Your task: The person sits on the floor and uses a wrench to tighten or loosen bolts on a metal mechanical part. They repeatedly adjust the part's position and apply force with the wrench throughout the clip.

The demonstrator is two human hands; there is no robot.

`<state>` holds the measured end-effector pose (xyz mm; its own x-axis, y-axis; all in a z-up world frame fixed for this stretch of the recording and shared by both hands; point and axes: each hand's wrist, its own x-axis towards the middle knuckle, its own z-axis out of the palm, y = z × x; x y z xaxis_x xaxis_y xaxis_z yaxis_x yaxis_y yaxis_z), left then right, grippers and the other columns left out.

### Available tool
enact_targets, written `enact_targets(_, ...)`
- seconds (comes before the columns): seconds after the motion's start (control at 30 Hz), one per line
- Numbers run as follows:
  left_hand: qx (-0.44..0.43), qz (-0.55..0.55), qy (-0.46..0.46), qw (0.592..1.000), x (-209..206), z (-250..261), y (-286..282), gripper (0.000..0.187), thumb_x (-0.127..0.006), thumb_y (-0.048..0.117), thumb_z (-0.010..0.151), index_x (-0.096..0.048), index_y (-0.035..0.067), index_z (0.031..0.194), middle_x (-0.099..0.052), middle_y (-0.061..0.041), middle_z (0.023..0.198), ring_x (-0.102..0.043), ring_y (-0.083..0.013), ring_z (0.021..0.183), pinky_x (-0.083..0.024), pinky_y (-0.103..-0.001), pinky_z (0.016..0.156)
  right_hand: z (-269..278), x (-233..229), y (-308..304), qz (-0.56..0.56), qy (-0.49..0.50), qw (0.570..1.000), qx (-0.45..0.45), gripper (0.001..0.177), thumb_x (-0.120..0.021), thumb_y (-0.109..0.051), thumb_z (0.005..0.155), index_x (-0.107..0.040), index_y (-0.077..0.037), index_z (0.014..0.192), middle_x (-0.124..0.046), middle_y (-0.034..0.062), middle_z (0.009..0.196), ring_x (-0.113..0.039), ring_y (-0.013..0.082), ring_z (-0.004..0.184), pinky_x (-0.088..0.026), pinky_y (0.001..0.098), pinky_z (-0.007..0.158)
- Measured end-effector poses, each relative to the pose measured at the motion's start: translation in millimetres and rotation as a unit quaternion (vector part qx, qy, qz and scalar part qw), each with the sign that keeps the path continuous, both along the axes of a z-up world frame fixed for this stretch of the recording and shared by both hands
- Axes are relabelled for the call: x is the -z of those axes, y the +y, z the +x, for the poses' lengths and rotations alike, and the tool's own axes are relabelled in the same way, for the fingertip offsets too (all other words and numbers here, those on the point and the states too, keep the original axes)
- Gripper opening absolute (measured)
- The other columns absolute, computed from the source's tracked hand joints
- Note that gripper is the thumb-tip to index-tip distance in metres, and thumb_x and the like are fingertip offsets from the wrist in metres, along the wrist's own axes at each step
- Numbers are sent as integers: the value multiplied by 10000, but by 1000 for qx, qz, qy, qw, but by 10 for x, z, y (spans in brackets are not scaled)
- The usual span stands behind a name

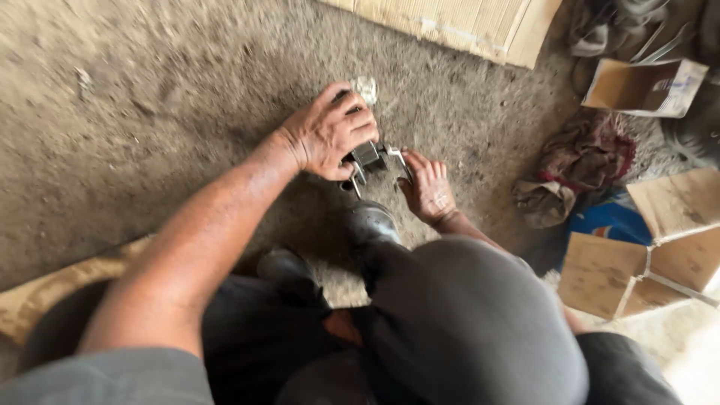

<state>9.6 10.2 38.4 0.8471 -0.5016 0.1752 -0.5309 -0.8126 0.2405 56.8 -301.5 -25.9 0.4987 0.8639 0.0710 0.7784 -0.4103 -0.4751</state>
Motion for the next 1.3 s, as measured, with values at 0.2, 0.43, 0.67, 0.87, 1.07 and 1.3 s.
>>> enact_targets(0.2,-21,55,-3,998,260,-63,-94,691,-717,634,670,-645,161,1168,-608,-60,1170,-492,-279,1224,-352,-527,1139,143,111,198,-110,-3,994,7,505,-552,-192,1103,-347,-152,1563,-678,85,717,-617,227,505,-498,398,444)
enact_targets(0.43,-41,49,2,998,310,-101,-106,715,-732,593,660,-630,206,1251,-600,-51,1262,-453,-298,1298,-363,-529,1149,196,-11,109,-45,132,979,148,375,-422,-157,1103,-401,-34,1457,-734,91,784,-679,205,521,-576,350,425)
enact_targets(0.67,-55,68,-18,996,328,-92,-89,803,-758,602,557,-650,233,1261,-619,-20,1242,-457,-281,1299,-348,-497,1143,423,-876,623,-243,271,928,76,350,-461,-191,1052,-580,-34,1341,-753,133,799,-733,194,620,-602,341,550)
enact_targets(0.87,-56,75,-25,995,326,-111,-103,784,-763,626,570,-657,255,1253,-619,-1,1237,-454,-263,1300,-348,-488,1137,406,-1217,1013,-373,273,883,77,359,-444,-231,1057,-582,-61,1342,-739,133,827,-731,272,658,-608,418,625)
enact_targets(1.07,-56,40,-22,997,357,-123,-89,754,-796,596,556,-659,277,1226,-610,15,1249,-445,-257,1321,-330,-499,1147,286,-1105,928,-321,198,925,53,363,-449,-233,1053,-601,-57,1332,-739,147,782,-749,261,741,-581,428,747)
enact_targets(1.3,-46,16,-22,999,353,-117,-84,703,-785,551,594,-657,269,1225,-612,-11,1252,-439,-263,1331,-339,-535,1158,127,-1405,904,-439,146,885,57,515,-438,-240,1076,-344,-65,1550,-726,166,769,-735,327,695,-594,474,703)
